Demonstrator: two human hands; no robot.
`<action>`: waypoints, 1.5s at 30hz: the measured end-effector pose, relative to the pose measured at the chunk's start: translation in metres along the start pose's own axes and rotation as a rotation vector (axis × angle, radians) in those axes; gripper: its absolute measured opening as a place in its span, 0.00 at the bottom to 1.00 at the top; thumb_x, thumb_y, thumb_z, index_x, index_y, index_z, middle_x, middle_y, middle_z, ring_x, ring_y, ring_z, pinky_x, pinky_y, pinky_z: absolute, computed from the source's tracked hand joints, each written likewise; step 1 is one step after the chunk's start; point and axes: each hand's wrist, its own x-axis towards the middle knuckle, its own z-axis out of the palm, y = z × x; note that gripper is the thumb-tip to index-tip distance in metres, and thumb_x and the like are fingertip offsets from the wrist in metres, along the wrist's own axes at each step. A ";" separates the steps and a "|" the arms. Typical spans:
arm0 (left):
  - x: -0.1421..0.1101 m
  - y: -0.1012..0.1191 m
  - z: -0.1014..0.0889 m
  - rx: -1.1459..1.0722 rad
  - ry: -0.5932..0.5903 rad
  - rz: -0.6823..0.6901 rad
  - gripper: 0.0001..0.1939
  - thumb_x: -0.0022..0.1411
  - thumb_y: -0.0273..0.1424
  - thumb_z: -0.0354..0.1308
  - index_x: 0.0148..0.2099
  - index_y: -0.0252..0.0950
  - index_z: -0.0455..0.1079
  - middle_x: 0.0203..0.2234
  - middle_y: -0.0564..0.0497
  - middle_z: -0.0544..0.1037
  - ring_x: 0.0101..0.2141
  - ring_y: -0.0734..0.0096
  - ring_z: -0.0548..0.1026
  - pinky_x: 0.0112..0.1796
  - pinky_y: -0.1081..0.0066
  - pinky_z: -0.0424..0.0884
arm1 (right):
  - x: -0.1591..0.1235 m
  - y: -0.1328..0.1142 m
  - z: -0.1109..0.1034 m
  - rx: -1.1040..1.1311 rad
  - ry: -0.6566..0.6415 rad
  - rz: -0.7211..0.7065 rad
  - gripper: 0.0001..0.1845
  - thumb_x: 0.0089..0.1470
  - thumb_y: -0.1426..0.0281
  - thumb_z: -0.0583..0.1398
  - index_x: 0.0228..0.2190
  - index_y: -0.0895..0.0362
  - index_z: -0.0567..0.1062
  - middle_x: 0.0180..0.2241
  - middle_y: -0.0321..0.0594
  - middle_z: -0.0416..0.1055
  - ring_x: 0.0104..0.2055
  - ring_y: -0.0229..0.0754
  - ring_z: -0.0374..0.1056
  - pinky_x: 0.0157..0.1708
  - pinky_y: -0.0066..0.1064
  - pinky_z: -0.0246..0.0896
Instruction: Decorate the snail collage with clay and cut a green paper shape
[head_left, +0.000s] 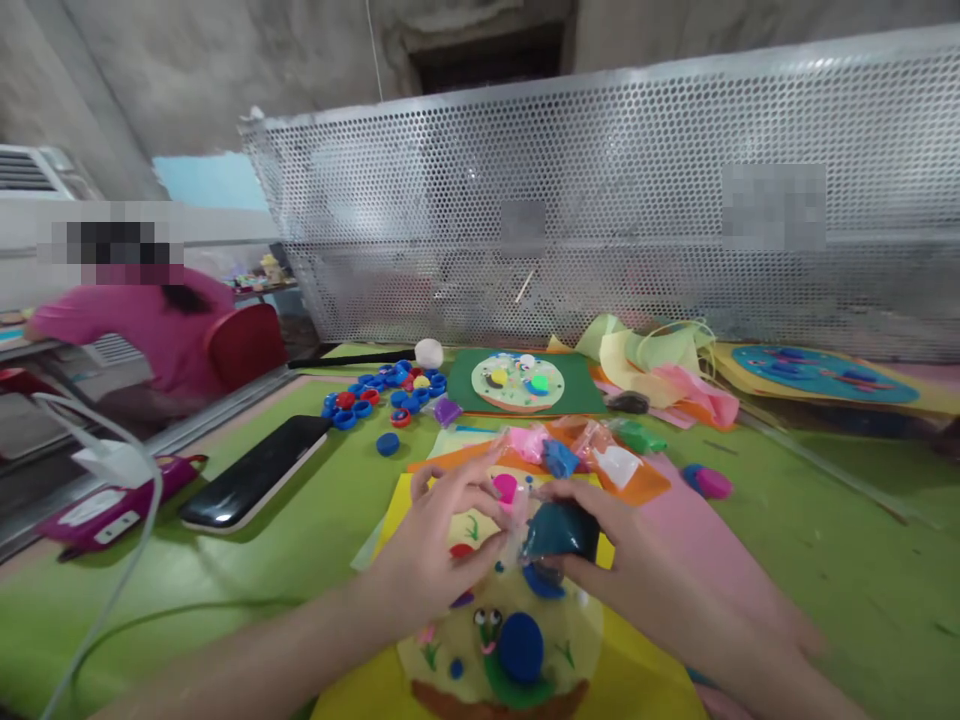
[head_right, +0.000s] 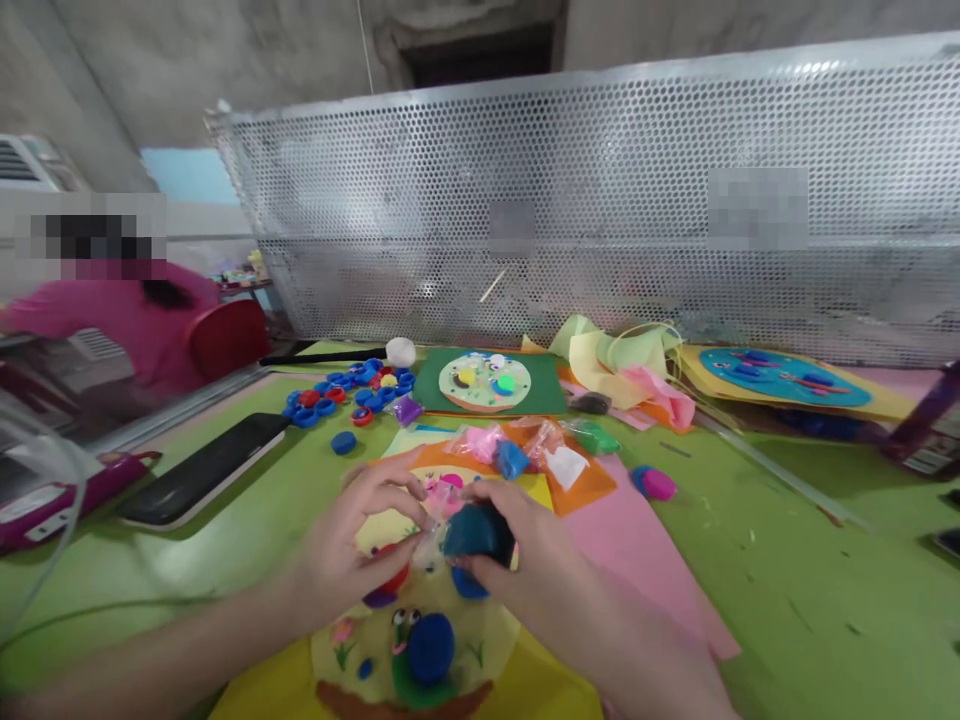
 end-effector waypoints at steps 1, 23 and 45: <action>0.000 0.001 -0.001 0.002 0.008 -0.010 0.18 0.59 0.25 0.51 0.52 0.39 0.58 0.34 0.52 0.77 0.46 0.66 0.70 0.50 0.58 0.55 | 0.000 0.000 0.001 -0.011 0.019 0.001 0.21 0.42 0.75 0.60 0.41 0.50 0.68 0.40 0.38 0.73 0.42 0.46 0.69 0.40 0.42 0.67; 0.001 0.017 -0.003 -0.026 -0.279 0.062 0.13 0.61 0.27 0.47 0.24 0.36 0.62 0.22 0.56 0.70 0.29 0.74 0.68 0.41 0.68 0.60 | -0.002 -0.008 -0.001 0.030 0.103 -0.244 0.08 0.52 0.70 0.55 0.22 0.53 0.69 0.27 0.36 0.72 0.31 0.39 0.69 0.32 0.30 0.66; -0.005 0.019 -0.002 -0.049 -0.275 0.191 0.10 0.62 0.27 0.47 0.26 0.37 0.59 0.23 0.55 0.70 0.31 0.73 0.68 0.41 0.70 0.58 | -0.008 -0.014 0.004 -0.047 -0.068 -0.496 0.09 0.52 0.76 0.56 0.22 0.55 0.67 0.23 0.35 0.70 0.28 0.36 0.65 0.31 0.29 0.61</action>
